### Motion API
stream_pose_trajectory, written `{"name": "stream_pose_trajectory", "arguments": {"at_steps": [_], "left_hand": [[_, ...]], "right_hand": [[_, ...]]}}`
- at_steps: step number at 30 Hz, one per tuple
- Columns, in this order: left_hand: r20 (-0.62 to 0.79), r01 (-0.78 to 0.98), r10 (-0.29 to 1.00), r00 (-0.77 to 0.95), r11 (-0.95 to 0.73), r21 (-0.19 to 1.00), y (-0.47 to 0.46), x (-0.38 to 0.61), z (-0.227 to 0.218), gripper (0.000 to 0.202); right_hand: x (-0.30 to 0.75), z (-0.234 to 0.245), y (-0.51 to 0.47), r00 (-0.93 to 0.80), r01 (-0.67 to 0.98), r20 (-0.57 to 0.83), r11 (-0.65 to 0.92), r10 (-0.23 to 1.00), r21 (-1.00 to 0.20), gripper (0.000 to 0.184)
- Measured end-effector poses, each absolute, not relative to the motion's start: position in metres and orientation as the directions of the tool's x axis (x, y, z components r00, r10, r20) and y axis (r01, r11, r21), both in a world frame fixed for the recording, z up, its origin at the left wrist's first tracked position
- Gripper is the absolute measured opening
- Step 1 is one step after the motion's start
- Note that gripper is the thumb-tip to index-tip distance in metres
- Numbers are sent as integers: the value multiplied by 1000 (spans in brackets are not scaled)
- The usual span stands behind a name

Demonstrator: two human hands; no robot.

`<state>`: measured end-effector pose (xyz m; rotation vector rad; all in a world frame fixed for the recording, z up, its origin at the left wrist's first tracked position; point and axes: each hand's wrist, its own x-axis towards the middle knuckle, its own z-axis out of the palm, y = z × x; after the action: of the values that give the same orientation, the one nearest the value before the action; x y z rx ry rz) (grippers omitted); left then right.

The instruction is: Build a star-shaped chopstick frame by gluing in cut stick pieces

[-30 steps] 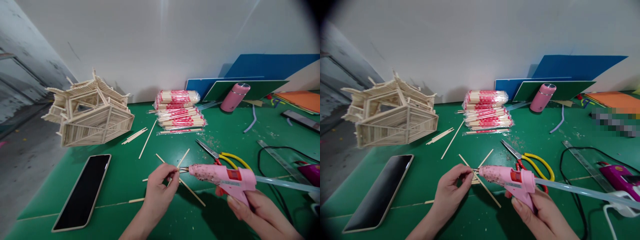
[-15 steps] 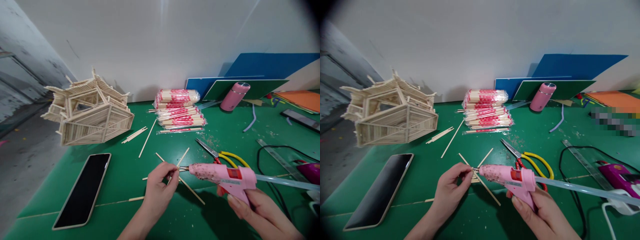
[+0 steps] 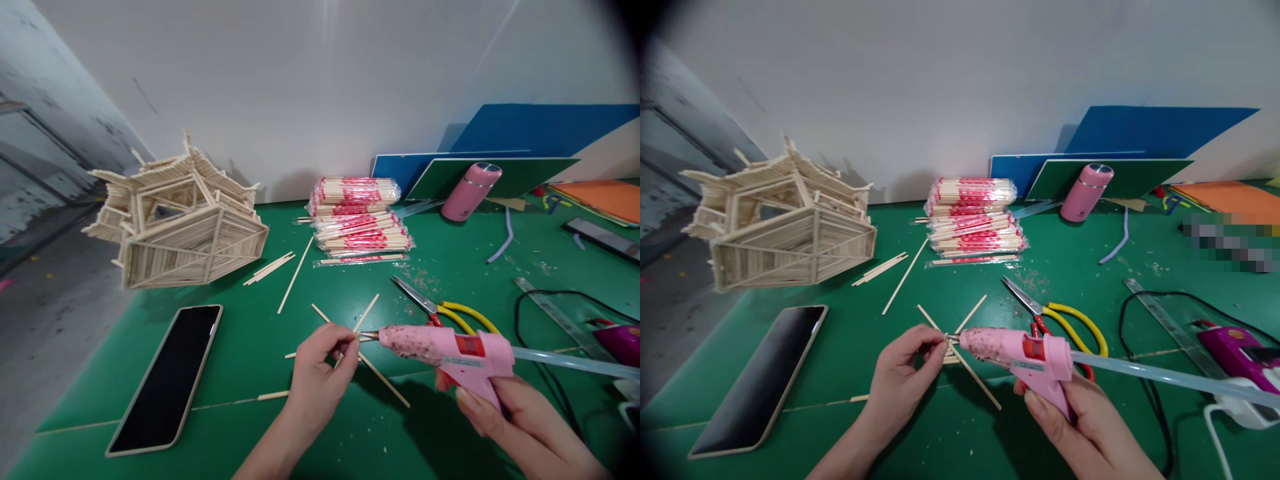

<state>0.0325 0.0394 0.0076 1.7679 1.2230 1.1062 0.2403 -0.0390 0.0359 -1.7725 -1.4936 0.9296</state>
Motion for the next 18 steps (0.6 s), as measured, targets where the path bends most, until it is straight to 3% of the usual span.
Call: {"name": "stream_pose_trajectory", "arguments": {"at_steps": [18], "left_hand": [[235,353,952,195,-292,889,39,34,9,10]], "right_hand": [[241,35,-41,123,497,-134,-178,983,-849,30]]}}
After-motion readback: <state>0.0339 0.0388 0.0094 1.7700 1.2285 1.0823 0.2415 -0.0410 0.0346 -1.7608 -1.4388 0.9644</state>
